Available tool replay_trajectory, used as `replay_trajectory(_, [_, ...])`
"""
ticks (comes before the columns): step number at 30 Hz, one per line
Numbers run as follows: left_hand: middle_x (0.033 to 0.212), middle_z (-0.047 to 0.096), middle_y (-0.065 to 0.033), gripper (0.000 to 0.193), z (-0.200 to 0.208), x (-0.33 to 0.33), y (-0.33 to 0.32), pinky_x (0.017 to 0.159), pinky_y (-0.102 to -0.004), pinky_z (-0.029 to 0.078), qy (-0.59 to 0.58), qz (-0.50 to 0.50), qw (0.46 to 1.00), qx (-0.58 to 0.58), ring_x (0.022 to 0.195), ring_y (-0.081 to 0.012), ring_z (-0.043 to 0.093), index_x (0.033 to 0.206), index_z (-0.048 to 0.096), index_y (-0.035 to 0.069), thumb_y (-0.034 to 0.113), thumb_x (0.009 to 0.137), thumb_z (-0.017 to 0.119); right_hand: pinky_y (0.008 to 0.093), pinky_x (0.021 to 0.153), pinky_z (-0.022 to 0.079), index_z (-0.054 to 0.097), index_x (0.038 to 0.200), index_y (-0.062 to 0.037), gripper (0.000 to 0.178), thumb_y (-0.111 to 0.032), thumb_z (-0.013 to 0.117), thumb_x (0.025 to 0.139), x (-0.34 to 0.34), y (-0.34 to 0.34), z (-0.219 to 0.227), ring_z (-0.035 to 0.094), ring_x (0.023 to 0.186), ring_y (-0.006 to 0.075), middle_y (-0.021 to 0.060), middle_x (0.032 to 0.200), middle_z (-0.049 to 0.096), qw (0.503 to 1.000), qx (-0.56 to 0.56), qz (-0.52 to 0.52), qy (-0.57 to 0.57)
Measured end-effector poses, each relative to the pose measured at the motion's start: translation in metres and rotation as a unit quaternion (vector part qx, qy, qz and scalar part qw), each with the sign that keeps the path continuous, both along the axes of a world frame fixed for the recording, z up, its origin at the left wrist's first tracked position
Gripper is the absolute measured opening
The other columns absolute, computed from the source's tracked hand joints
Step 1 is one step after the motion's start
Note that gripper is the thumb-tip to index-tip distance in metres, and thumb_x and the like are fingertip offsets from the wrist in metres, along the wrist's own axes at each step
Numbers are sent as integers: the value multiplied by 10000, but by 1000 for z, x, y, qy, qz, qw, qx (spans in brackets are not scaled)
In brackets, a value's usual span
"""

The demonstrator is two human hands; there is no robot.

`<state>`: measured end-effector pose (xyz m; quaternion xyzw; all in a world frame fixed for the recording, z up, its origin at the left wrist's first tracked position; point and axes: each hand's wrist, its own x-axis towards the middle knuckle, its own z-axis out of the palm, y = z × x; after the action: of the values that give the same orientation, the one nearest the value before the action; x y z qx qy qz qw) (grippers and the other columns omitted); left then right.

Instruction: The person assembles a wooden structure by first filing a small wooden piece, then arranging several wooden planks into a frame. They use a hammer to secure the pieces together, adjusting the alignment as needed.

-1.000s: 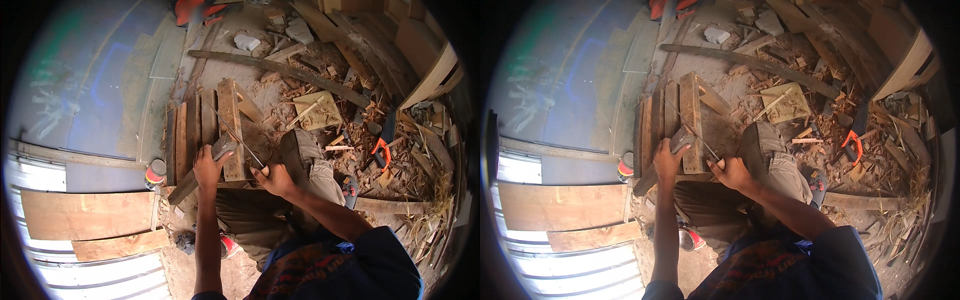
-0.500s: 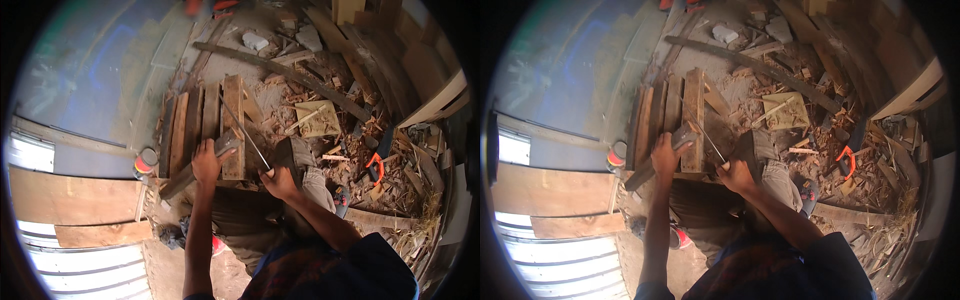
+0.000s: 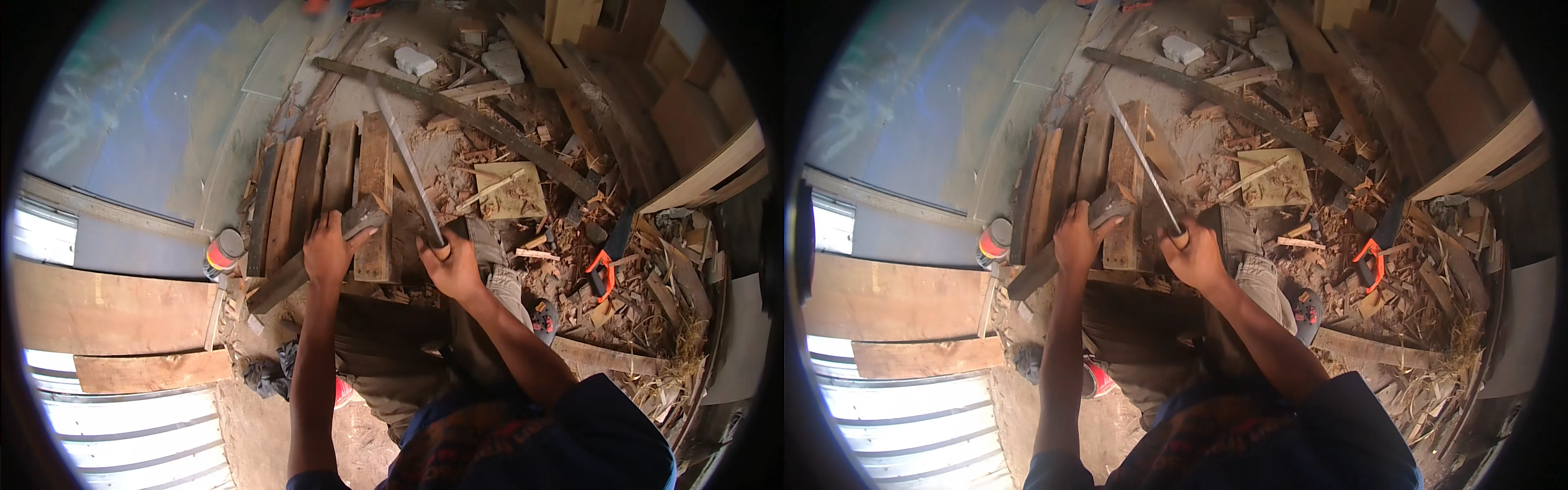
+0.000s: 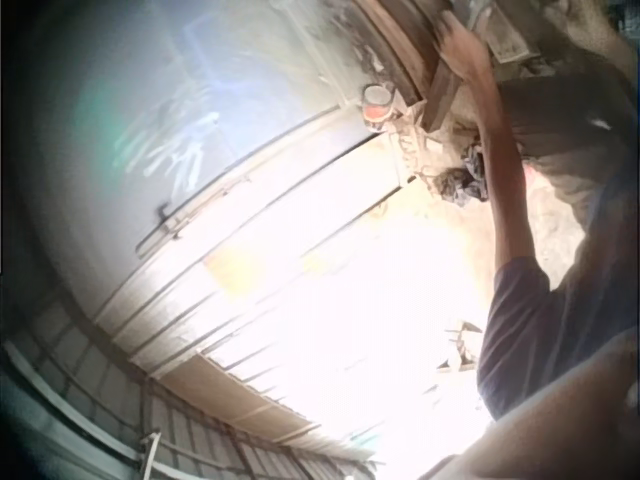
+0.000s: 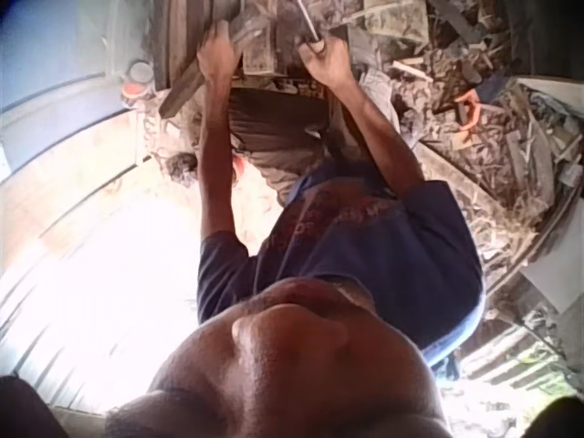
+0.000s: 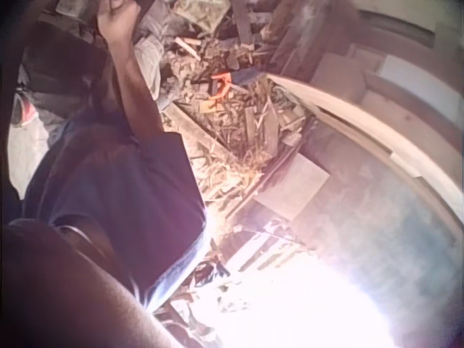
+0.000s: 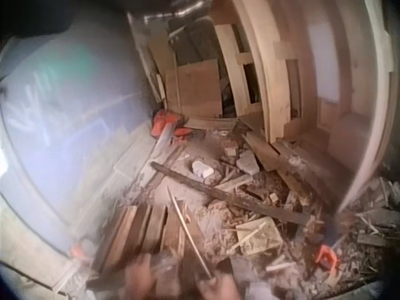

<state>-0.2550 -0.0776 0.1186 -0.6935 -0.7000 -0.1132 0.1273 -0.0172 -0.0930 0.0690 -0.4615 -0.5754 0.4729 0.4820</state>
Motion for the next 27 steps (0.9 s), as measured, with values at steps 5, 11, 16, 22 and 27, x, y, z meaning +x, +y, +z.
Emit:
replay_trajectory(5, [937, 688, -150, 679, -5, 1, 4, 725, -429, 561, 11, -21, 1000, 21, 882, -346, 694, 970, 607, 36, 672, 767, 733, 323, 558, 462, 640, 968, 25, 184, -147, 691, 929, -16, -10, -34, 544, 616, 80, 50, 648, 606, 996, -56, 23, 63])
replay_trajectory(11, [945, 699, -166, 722, -6, -8, -3, 751, -443, 566, 3, -25, 999, 29, 885, -347, 704, 1015, 630, 30, 714, 791, 689, 398, 572, 498, 677, 868, 24, 228, -201, 713, 877, -8, -22, -57, 636, 574, 163, 140, 603, 620, 983, -104, 46, -147])
replay_trajectory(16, [1069, 701, -258, 707, 44, -11, 2, 859, -463, 541, -147, 43, 983, -104, 1012, -426, 682, 1176, 644, -47, 582, 863, 724, 448, 643, 541, 664, 837, 66, 293, -221, 722, 847, -13, -12, -92, 717, 771, 413, 251, 716, 669, 992, -80, -40, -85])
replay_trajectory(22, [988, 716, -274, 652, 121, -79, 20, 824, -447, 534, -284, -20, 944, 164, 960, -437, 699, 1096, 666, -65, 559, 907, 694, 307, 423, 426, 610, 783, -63, 226, -169, 642, 979, -4, -3, -119, 502, 454, 95, -21, 576, 506, 992, -120, 13, 34])
replay_trajectory(27, [966, 732, -204, 629, 191, -96, -16, 824, -381, 521, -401, 36, 870, 284, 928, -263, 695, 1073, 681, -84, 530, 934, 688, 344, 430, 449, 493, 594, -55, 545, -391, 656, 992, -16, -5, -89, 542, 435, 132, 35, 514, 513, 987, -159, 35, 7])
